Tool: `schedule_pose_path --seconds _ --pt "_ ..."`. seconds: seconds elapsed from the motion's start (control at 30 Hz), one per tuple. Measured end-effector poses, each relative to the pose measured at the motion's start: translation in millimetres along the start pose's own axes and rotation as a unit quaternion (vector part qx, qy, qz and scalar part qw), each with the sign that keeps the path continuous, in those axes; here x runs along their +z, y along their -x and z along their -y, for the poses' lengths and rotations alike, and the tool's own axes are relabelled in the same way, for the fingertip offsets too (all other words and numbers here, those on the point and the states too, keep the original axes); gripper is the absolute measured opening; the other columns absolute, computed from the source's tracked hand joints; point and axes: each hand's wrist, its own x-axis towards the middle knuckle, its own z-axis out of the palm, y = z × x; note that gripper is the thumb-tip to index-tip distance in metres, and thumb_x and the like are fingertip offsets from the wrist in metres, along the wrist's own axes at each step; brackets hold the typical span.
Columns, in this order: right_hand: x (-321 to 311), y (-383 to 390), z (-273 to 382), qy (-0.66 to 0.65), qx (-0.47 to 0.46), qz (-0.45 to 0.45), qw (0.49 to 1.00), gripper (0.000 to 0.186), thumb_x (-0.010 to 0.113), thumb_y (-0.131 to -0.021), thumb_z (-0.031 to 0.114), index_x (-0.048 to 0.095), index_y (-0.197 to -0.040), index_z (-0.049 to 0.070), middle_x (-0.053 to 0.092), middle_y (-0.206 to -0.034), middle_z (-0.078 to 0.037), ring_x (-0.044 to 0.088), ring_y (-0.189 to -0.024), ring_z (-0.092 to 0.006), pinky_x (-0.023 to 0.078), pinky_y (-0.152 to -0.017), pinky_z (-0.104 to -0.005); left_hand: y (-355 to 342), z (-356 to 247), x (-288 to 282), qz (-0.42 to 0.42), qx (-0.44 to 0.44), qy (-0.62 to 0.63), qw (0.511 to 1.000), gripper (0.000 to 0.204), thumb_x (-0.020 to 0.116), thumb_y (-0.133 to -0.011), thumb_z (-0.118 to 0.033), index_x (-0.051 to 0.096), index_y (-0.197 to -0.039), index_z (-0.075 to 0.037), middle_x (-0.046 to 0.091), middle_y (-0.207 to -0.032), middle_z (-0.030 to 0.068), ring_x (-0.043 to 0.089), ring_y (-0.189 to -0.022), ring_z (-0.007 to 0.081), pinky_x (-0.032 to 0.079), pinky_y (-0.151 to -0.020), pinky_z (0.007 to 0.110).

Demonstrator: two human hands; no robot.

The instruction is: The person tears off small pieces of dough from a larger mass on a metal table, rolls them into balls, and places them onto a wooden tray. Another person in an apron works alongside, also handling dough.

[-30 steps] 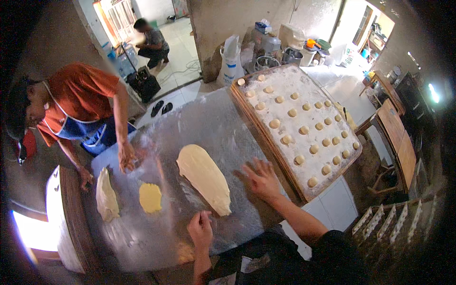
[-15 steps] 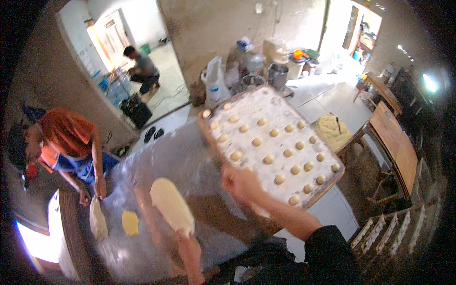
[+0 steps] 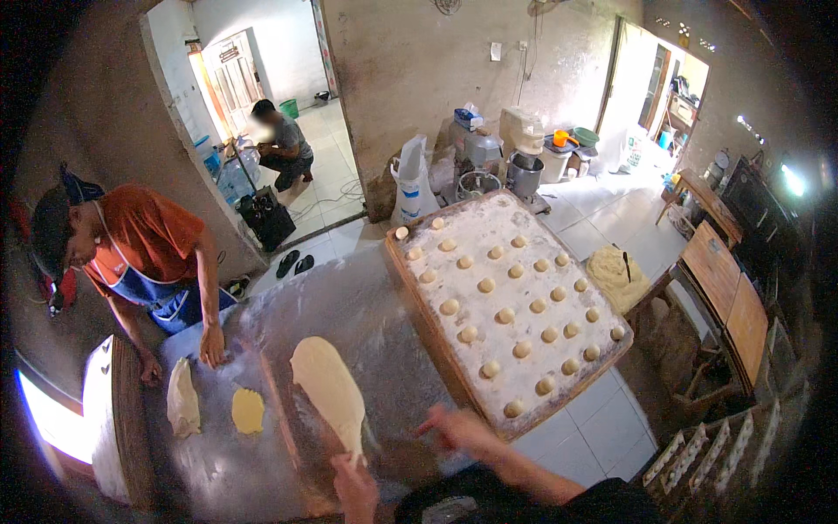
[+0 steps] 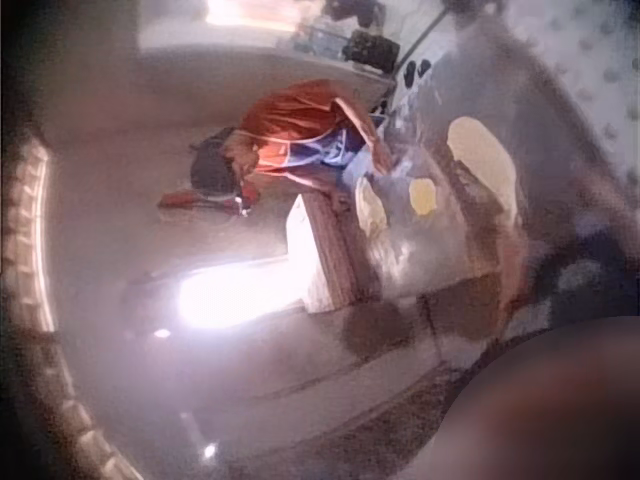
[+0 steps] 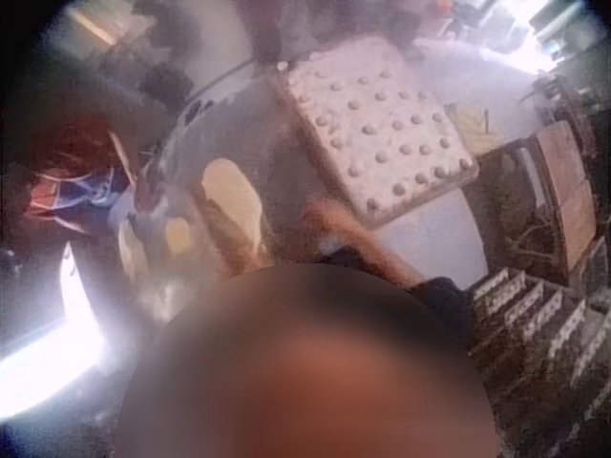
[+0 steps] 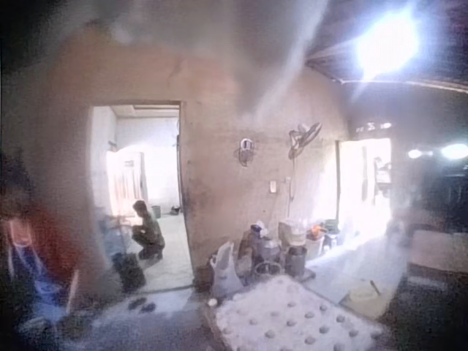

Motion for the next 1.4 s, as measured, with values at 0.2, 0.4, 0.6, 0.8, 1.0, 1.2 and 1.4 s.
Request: schedule_pose_path --seconds 0.2,0.4,0.6,0.8,1.0,1.2,1.4 --pt "164 -81 -58 -0.480 0.145 0.052 0.864 0.040 0.057 -0.105 0.048 0.064 -0.102 0.009 0.063 -0.082 -0.003 0.059 -0.066 -0.0168 0.044 -0.049 -0.0333 46 -52 -82 0.092 0.340 -0.259 0.899 0.045 0.056 -0.101 -0.029 0.054 -0.138 -0.002 0.059 -0.133 0.0256 0.060 -0.120 0.0435 0.046 -0.105 0.054" --pt "168 -25 -123 0.155 -0.098 -0.223 0.957 0.015 0.059 -0.101 0.021 0.065 -0.093 0.009 0.064 -0.072 -0.010 0.065 -0.062 -0.0256 0.051 -0.054 -0.0383 -63 1 36 -0.028 0.541 0.001 0.841 0.030 0.060 -0.097 -0.033 0.071 -0.087 -0.007 0.071 -0.085 0.0141 0.068 -0.087 0.0320 0.051 -0.083 0.050" --pt "158 70 -59 0.302 -0.465 -0.327 0.765 0.018 0.068 -0.095 0.016 0.067 -0.079 0.008 0.063 -0.070 -0.016 0.063 -0.065 -0.0397 0.049 -0.058 -0.0497 -73 12 40 -0.040 0.401 -0.140 0.905 0.030 0.064 -0.096 -0.025 0.064 -0.070 -0.010 0.069 -0.074 0.0089 0.067 -0.076 0.0306 0.047 -0.075 0.046" --pt "128 -27 -42 0.489 -0.287 -0.382 0.730 0.038 0.060 -0.100 0.037 0.060 -0.125 0.009 0.055 -0.141 -0.022 0.045 -0.132 -0.0489 0.035 -0.107 -0.0632 -84 61 -15 -0.016 0.508 -0.024 0.861 0.021 0.064 -0.099 -0.025 0.073 -0.105 -0.007 0.071 -0.117 0.0162 0.065 -0.116 0.0307 0.049 -0.099 0.047" --pt "152 -96 -73 0.569 -0.263 -0.299 0.720 0.056 0.057 -0.098 0.035 0.050 -0.146 0.007 0.047 -0.149 -0.026 0.036 -0.145 -0.0453 0.024 -0.121 -0.0612 -63 51 -42 -0.106 0.393 0.102 0.908 0.020 0.059 -0.101 -0.015 0.072 -0.115 -0.007 0.066 -0.134 0.0179 0.061 -0.125 0.0353 0.047 -0.108 0.047" --pt "106 -61 -67 0.492 -0.202 -0.356 0.769 0.054 0.056 -0.098 0.030 0.049 -0.143 0.002 0.050 -0.142 -0.030 0.044 -0.137 -0.0478 0.029 -0.119 -0.0589 -51 88 -58 -0.066 0.243 0.139 0.958 0.020 0.057 -0.101 -0.013 0.072 -0.112 -0.005 0.073 -0.110 0.0167 0.072 -0.102 0.0342 0.057 -0.085 0.042" --pt "136 -62 -127 0.420 -0.300 -0.250 0.819 0.052 0.064 -0.096 0.026 0.052 -0.144 0.010 0.045 -0.149 -0.032 0.045 -0.138 -0.0476 0.039 -0.112 -0.0607 -49 88 -76 -0.064 0.246 0.144 0.956 0.022 0.059 -0.102 -0.018 0.073 -0.104 -0.001 0.073 -0.101 0.0158 0.075 -0.081 0.0246 0.059 -0.073 0.037"
